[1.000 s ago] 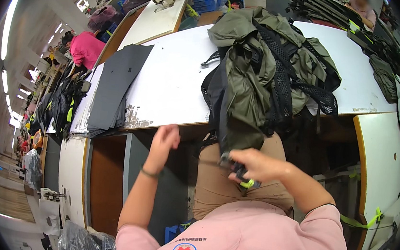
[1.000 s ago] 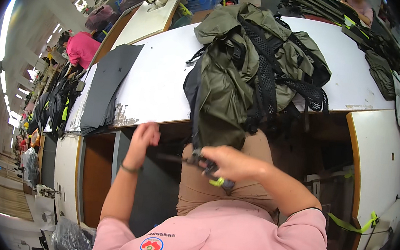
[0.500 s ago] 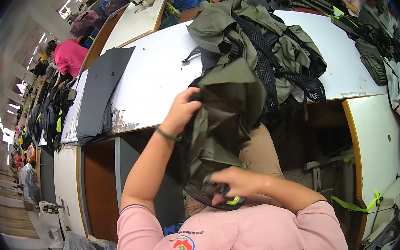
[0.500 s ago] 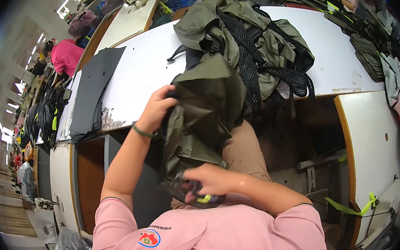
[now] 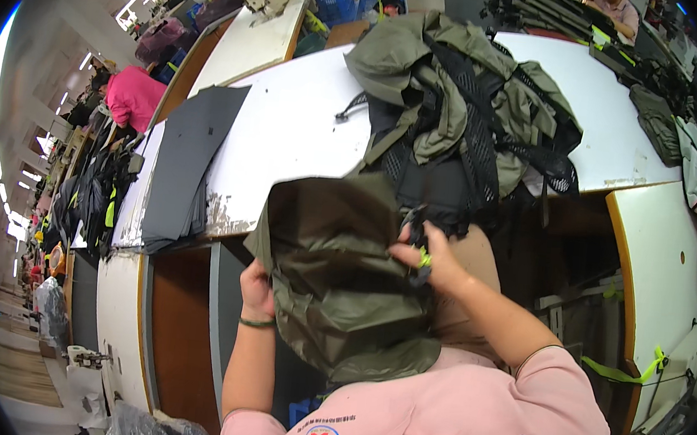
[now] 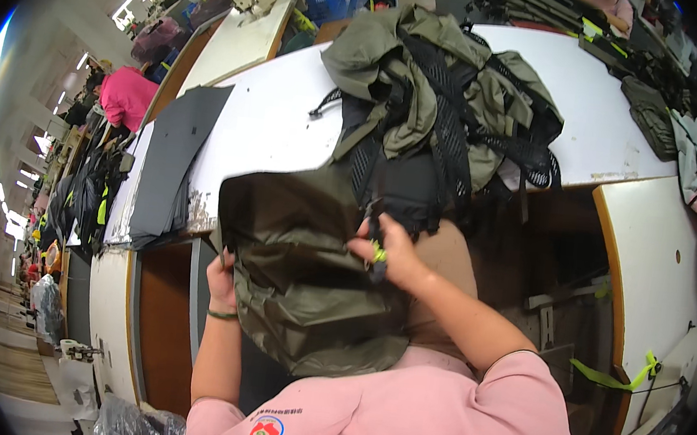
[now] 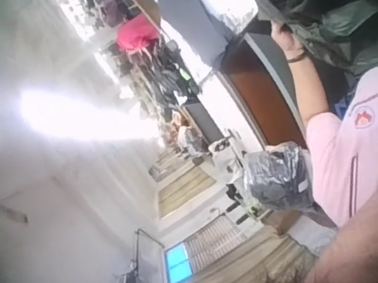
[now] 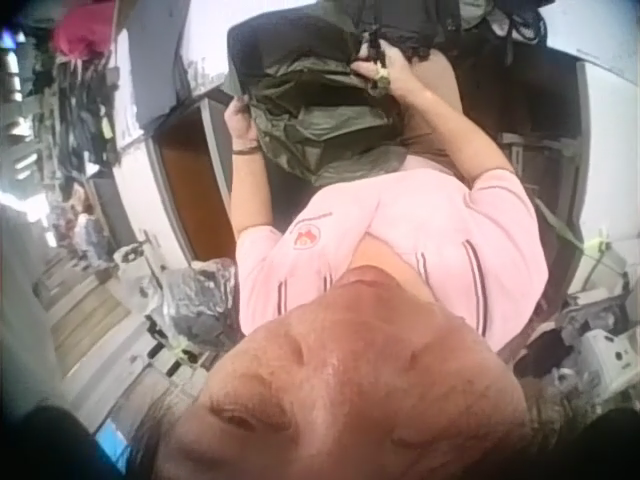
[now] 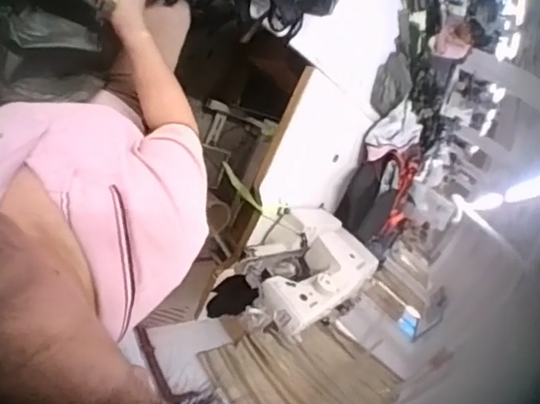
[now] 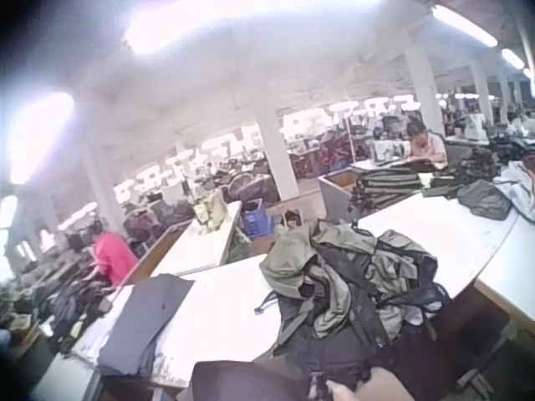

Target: Trimming excess fabric or threads from a green garment or gear piece using scissors.

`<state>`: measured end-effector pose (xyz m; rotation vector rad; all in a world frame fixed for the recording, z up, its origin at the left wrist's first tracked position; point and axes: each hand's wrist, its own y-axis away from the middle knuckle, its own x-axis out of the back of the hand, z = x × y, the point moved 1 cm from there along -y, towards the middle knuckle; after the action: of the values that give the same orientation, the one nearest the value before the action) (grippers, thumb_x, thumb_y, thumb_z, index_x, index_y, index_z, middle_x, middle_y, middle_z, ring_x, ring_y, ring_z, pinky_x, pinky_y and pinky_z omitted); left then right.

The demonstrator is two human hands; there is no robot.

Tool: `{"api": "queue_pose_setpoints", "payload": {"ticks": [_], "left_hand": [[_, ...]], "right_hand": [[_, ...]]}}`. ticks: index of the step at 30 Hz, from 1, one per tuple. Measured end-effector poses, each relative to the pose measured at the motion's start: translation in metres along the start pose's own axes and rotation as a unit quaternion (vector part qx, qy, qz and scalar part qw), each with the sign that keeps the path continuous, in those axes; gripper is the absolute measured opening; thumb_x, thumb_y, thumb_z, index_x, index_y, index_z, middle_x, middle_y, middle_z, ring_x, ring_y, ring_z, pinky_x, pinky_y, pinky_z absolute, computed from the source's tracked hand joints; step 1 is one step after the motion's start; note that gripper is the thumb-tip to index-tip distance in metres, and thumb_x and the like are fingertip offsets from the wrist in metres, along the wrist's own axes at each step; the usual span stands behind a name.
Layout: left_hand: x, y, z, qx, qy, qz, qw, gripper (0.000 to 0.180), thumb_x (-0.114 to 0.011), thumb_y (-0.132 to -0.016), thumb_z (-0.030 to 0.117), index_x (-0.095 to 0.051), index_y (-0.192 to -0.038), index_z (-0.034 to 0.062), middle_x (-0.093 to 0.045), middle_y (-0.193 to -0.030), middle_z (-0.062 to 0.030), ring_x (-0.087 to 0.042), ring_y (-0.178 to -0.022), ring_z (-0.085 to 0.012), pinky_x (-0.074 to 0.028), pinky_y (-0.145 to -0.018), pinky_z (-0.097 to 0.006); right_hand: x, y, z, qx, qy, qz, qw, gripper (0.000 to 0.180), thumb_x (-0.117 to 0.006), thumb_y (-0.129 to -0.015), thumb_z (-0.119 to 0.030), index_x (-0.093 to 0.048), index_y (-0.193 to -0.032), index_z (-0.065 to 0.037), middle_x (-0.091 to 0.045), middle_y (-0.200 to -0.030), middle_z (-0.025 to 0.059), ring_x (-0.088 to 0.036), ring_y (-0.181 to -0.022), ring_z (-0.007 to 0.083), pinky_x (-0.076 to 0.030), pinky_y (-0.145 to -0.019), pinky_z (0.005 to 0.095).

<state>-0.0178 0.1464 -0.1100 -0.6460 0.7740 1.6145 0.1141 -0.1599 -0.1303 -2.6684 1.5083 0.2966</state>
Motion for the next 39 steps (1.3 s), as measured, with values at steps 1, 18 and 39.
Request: {"api": "queue_pose_setpoints", "payload": {"ticks": [1, 18, 39], "left_hand": [[0.01, 0.009, 0.0, -0.015, -0.019, 0.014, 1.0, 0.043, -0.045, -0.094, 0.015, -0.054, -0.133, -0.0016, -0.058, -0.133, -0.0151, -0.056, -0.122, -0.0314, -0.042, -0.108, -0.045], [-0.124, 0.006, -0.002, -0.538, -0.576, 0.025, 0.615, 0.026, -0.061, -0.077, -0.013, -0.059, -0.1, 0.0006, -0.061, -0.101, -0.0112, -0.058, -0.092, -0.0248, -0.048, -0.088, -0.036], [-0.146, -0.019, -0.024, 0.043, -0.532, -0.163, 0.83, 0.012, -0.059, -0.095, 0.013, -0.059, -0.09, 0.0027, -0.05, -0.08, 0.0066, -0.042, -0.074, -0.0025, -0.036, -0.065, -0.02]], "right_hand": [[-0.007, 0.003, -0.014, -0.007, 0.016, -0.03, 0.999, 0.027, -0.079, -0.082, -0.013, -0.055, -0.094, -0.007, -0.055, -0.079, -0.0021, -0.053, -0.077, 0.0063, -0.046, -0.067, 0.0253], [0.014, 0.036, -0.125, -0.078, -0.179, -0.011, 0.981, 0.024, -0.072, -0.08, -0.003, -0.054, -0.092, -0.012, -0.053, -0.079, -0.0068, -0.052, -0.072, 0.0041, -0.038, -0.065, 0.0188], [0.041, 0.05, -0.088, -0.036, -0.045, 0.092, 0.994, 0.018, -0.07, -0.084, -0.005, -0.053, -0.09, -0.005, -0.062, -0.077, 0.0073, -0.062, -0.063, 0.0141, -0.052, -0.059, 0.0271]]}}
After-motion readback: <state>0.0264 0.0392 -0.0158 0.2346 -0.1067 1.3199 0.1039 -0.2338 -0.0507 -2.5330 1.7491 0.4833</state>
